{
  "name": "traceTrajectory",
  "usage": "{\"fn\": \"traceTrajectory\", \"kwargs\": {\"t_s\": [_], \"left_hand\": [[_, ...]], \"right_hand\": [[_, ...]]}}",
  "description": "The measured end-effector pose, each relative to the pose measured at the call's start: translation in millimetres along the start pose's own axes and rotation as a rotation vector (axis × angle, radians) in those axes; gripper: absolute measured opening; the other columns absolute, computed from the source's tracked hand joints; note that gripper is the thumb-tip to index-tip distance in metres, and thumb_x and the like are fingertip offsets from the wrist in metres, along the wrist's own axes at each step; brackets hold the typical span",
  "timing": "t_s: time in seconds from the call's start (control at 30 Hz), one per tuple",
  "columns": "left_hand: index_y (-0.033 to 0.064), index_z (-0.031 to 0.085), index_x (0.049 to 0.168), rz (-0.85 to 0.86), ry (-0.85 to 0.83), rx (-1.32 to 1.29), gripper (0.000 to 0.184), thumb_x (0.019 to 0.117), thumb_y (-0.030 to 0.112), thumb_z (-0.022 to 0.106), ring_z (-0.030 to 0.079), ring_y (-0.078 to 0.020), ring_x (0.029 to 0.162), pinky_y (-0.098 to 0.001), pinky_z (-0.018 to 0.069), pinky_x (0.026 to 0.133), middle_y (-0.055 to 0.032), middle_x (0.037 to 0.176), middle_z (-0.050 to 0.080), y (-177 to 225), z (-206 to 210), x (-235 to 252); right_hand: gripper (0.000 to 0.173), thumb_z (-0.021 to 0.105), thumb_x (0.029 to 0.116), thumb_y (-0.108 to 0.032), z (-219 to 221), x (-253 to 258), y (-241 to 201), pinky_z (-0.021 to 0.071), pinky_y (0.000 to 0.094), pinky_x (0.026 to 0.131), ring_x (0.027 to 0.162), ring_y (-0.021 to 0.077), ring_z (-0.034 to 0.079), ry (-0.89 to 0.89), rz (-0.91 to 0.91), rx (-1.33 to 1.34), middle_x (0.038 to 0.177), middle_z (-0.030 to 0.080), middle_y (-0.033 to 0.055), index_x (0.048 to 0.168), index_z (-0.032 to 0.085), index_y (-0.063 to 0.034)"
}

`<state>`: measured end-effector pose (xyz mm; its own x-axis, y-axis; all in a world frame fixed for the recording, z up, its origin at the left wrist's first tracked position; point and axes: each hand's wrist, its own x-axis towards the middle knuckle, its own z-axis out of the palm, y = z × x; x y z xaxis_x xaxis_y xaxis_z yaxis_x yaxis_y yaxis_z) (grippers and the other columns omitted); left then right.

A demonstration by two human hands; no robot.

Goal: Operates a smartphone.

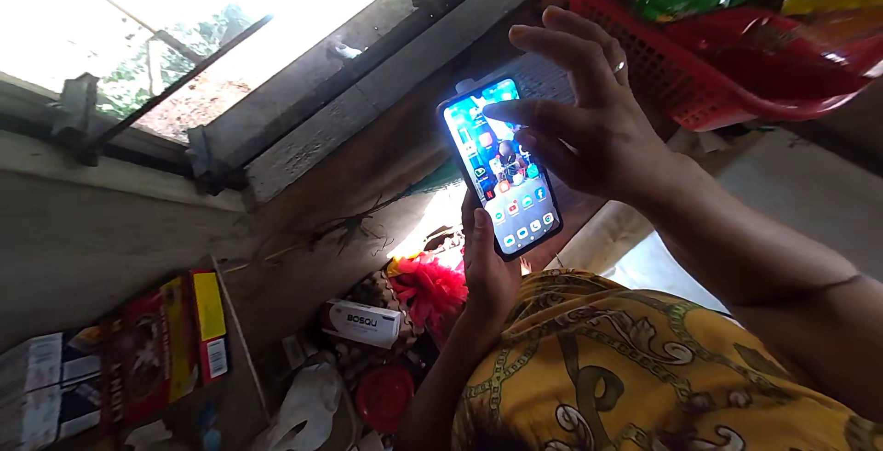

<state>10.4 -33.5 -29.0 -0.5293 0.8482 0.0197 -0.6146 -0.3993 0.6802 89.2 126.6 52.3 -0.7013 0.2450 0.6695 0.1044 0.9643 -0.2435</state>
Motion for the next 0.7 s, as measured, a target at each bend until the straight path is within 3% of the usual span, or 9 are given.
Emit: {"fn": "traceTrajectory", "kwargs": {"t_s": [0.33,0.7], "left_hand": [[0.0237,0.044,0.144,0.010,0.010,0.024,0.038,0.1078,0.035,0.041,0.062,-0.0120,0.118,-0.0382,0.0522,0.102,0.0018,0.127,0.062,0.6,0.7,-1.4],[0.0235,0.042,0.146,0.018,0.017,0.066,0.041,0.1079,0.038,0.041,0.061,-0.0106,0.119,-0.0371,0.0516,0.103,0.0028,0.129,0.060,2.3,2.4,-3.1]], "right_hand": [[0.024,0.056,0.1041,-0.029,4.7,-18.2,-6.2,0.0204,0.0616,0.121,0.149,0.0423,0.032,0.007,-0.049,0.070,0.146,0.053,0.0236,0.116,0.076,-0.0219],[0.027,0.053,0.1056,-0.031,7.3,-10.8,-10.6,0.0182,0.0627,0.121,0.149,0.0425,0.032,-0.025,-0.065,0.055,0.149,0.050,0.0239,0.125,0.071,-0.0261]]}}
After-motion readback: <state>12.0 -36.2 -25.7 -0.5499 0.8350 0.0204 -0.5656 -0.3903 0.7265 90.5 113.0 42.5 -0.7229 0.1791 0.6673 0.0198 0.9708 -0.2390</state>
